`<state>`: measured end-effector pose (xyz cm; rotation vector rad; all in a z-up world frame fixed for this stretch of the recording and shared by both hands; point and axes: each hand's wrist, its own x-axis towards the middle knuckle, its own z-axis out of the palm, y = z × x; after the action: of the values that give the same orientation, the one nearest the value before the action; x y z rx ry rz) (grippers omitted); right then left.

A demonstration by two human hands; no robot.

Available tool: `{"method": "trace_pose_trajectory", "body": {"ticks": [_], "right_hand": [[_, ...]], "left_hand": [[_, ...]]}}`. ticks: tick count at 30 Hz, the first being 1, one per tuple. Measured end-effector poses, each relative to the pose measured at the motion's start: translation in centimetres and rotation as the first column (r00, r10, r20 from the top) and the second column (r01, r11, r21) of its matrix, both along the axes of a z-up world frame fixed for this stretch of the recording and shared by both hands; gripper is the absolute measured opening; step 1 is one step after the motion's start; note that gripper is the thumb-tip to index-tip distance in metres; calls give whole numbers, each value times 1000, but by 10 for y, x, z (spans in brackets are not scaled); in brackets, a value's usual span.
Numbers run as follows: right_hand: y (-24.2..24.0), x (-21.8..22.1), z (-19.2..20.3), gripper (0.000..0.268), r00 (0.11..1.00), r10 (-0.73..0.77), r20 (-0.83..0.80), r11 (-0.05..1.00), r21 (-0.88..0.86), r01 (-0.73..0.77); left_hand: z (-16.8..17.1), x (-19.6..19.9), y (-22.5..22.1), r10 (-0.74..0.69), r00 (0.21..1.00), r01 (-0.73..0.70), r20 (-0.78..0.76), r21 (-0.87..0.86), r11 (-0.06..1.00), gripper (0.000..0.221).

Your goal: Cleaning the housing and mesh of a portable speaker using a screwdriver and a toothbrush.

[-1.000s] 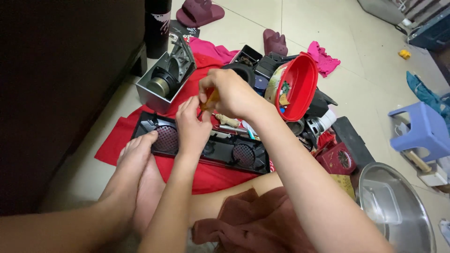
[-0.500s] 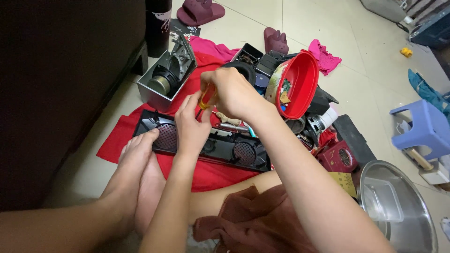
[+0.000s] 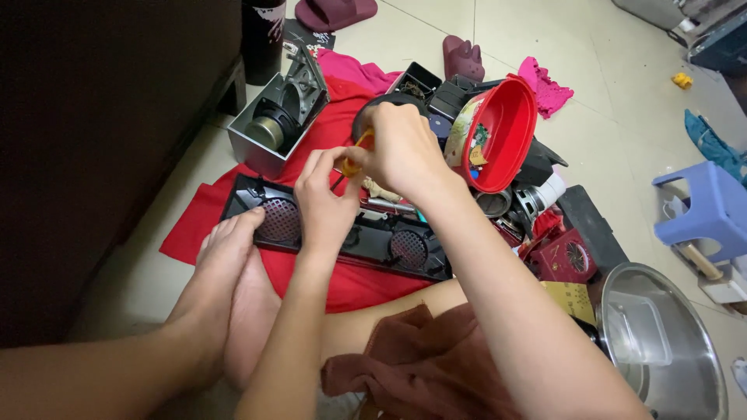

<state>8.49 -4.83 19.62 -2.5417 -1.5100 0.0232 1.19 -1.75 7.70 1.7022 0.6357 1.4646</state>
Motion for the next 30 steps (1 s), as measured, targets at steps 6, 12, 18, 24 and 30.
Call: {"method": "trace_pose_trajectory", "body": {"ticks": [6,12,18,24,30], "right_hand": [[-4,1,7,9,955,296,-23,955,35,-295],[-3,-7,5,23,998,-12,-65,998,60,16],[-5,1,6,14,977,212,14,976,39,-212],[-14,-1,-16,28,971,185,-151,926,358,-121],[-34,4,-75,24,883,-11,-469,821,501,276]], "left_hand": [[-3,0,1,-19,999,18,34,27,999,33],[-7,9,0,119,992,-116,31,-85,990,32],[2,-1,-1,15,997,-16,71,17,1000,33],[-11,7,0,171,985,-171,29,1,985,38],[-27,-13,15,-7,943,-9,-332,-47,999,67]]}}
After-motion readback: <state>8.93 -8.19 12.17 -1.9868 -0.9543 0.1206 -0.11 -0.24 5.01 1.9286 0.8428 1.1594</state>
